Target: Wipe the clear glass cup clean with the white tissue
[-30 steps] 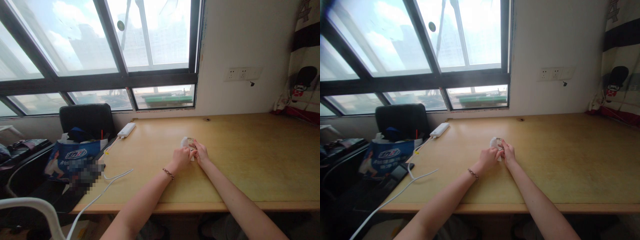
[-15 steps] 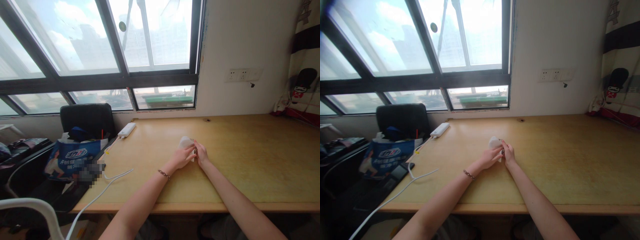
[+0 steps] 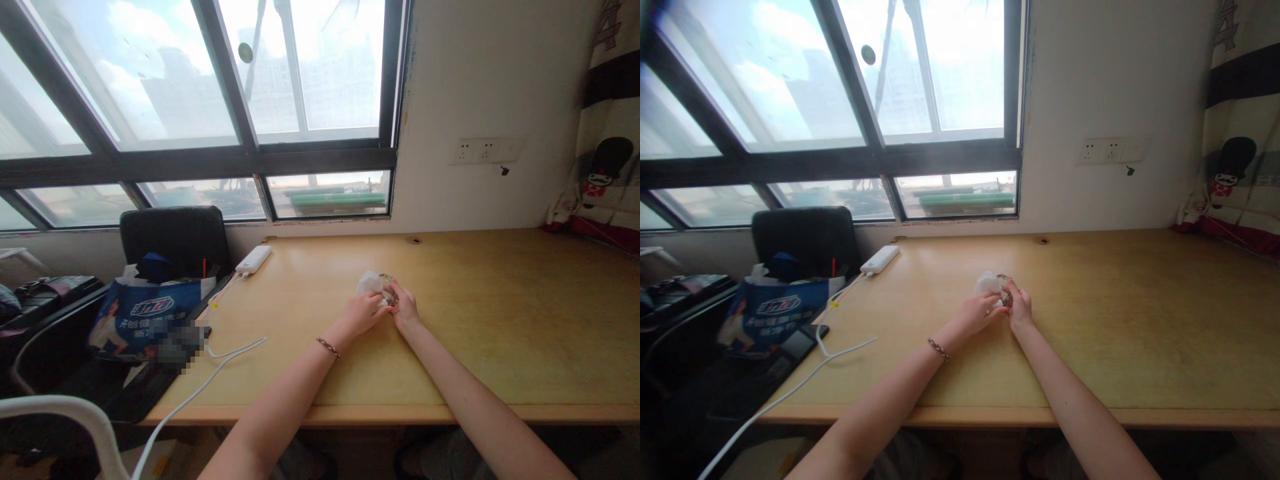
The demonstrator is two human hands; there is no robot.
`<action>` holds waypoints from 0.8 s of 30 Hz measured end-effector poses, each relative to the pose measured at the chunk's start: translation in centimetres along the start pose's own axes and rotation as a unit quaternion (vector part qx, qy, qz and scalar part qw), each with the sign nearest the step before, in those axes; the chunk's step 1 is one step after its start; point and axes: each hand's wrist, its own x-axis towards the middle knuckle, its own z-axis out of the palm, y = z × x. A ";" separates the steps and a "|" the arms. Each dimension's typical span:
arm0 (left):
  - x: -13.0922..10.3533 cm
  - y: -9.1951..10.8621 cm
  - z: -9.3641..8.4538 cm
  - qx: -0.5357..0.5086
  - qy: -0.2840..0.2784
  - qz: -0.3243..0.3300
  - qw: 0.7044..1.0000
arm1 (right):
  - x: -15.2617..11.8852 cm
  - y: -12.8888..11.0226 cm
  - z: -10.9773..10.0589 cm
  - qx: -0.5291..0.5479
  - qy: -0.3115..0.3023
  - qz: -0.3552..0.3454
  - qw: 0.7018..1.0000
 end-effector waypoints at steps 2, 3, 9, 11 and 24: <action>0.0 0.1 0.1 0.024 -0.002 -0.012 1.000 | 0.1 0.1 0.0 -0.004 0.003 0.002 1.000; 0.0 0.2 0.2 0.036 -0.001 -0.025 0.999 | 0.1 0.2 0.0 -0.010 0.004 0.004 1.000; 0.0 0.9 0.1 0.055 0.016 -0.070 0.996 | 0.4 0.5 -0.3 -0.042 0.009 -0.001 0.999; -0.1 0.9 0.1 0.047 0.018 -0.072 0.996 | 0.4 0.6 -0.3 -0.047 0.012 -0.005 0.999; -0.2 0.5 -0.4 -0.054 -0.008 0.020 0.998 | 0.2 0.7 -0.5 -0.070 -0.027 -0.056 0.996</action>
